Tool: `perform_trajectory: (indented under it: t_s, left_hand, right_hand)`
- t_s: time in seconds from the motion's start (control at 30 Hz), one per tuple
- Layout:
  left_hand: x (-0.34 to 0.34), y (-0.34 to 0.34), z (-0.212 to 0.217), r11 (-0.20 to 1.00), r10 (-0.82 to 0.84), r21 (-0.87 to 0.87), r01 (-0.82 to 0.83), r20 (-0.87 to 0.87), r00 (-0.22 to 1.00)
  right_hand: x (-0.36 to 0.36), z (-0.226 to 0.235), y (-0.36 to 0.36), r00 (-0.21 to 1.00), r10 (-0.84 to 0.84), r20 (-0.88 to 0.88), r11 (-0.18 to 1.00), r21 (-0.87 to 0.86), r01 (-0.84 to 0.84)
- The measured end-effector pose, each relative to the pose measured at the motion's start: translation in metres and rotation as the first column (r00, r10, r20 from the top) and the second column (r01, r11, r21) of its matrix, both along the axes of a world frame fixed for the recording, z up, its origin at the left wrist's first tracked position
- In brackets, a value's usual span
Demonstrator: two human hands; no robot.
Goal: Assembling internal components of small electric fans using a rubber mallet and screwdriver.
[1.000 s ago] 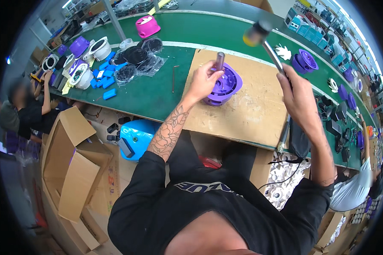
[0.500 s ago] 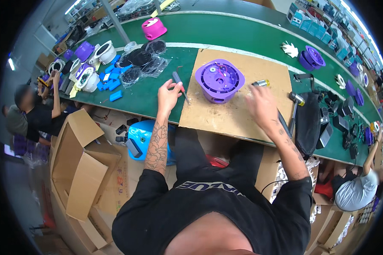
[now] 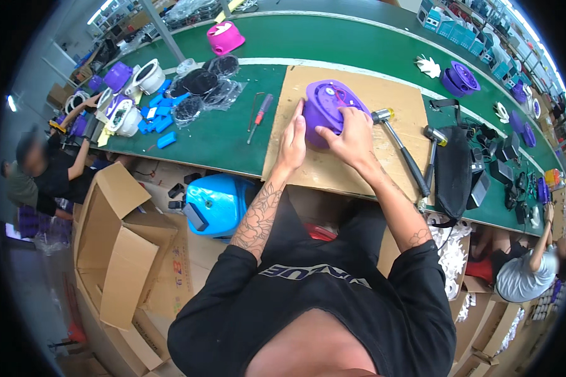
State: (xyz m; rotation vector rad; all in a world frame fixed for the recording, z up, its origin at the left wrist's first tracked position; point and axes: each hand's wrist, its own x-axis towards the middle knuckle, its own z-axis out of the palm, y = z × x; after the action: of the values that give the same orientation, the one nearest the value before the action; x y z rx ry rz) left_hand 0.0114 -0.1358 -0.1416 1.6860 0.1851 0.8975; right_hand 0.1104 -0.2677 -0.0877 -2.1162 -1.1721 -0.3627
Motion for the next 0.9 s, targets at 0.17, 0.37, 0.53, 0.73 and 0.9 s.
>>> perform_trajectory:
  t_s: [0.17,0.37,0.53,0.73,0.9]
  left_hand:
    - [0.016,-0.013,0.013,0.997,-0.073,-0.005,0.073,-0.024,0.997]
    - [0.018,-0.005,0.029,0.968,-0.245,-0.013,0.249,0.14,0.959]
    - [0.011,-0.005,0.03,0.969,-0.242,-0.025,0.245,0.083,0.967]
    - [-0.002,0.003,0.005,0.984,-0.157,-0.084,0.158,0.013,0.987]
    - [0.003,-0.016,0.046,0.974,-0.206,0.092,0.208,-0.036,0.978]
  right_hand:
    - [0.01,0.006,-0.02,0.993,-0.015,-0.117,0.985,0.171,0.036]
    - [0.012,0.032,-0.045,0.703,0.254,-0.664,0.956,0.282,-0.079]
    - [0.027,0.029,-0.054,0.602,0.329,-0.728,0.916,0.402,-0.015]
    - [0.051,0.033,-0.072,0.563,0.408,-0.719,0.844,0.532,0.068]
    - [0.046,0.017,-0.076,0.444,0.465,-0.766,0.849,0.527,0.019]
